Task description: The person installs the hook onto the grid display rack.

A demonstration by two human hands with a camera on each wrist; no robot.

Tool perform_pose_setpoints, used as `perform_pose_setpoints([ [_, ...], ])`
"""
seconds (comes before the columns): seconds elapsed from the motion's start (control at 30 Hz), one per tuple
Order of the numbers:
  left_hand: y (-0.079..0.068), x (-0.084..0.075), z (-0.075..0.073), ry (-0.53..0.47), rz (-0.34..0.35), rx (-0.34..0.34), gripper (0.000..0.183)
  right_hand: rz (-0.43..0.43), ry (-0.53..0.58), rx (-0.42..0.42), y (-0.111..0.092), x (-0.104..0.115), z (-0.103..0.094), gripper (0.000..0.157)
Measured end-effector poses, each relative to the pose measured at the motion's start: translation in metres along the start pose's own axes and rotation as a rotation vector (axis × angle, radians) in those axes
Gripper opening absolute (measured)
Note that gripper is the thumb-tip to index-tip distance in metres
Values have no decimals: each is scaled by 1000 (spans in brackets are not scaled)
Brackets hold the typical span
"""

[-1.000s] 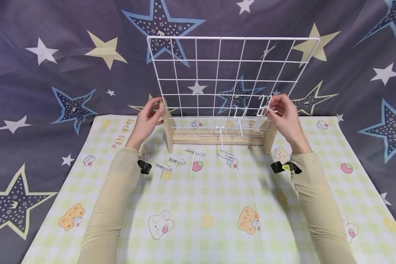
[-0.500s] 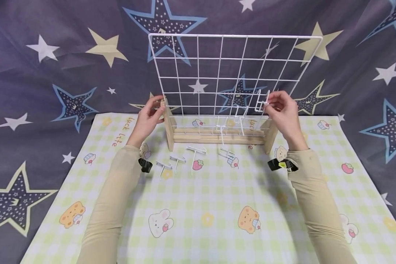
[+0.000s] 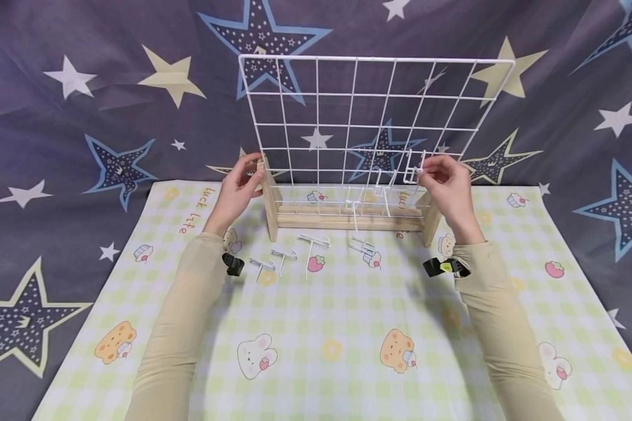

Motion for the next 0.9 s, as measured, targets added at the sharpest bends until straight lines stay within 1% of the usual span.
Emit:
perform_pose_setpoints([
  [0.17, -1, -1, 0, -7, 5, -4, 40, 16, 46, 7, 0, -9, 1, 18],
  [0.23, 0, 0, 0, -12, 2, -3, 40, 21, 54, 7, 2, -14, 0, 16],
  [0.37, 0, 2, 1, -19, 1, -3, 40, 33, 72, 12, 6, -31, -3, 14],
  [0.47, -1, 1, 0, -19, 1, -4, 40, 42, 58, 12, 7, -44, -6, 12],
  [0.63, -1, 1, 0, -33, -3, 3, 40, 68, 34, 24, 2, -57, -9, 11],
  [0.7, -4, -6, 1, -43, -4, 9, 40, 87, 34, 44, -3, -55, -7, 12],
  [0.87, -4, -8, 1, -37, -7, 6, 39, 105, 19, 73, -16, -49, -3, 15],
  [0.9, -4, -9, 1, -35, -7, 4, 40, 105, 23, 77, -18, -51, -2, 15],
])
Point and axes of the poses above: each hand's wrist, its own y-axis towards the middle knuckle, its own z-axis out of the palm, x = y × z, the point moved 10 cm from there along y, towards the middle knuckle
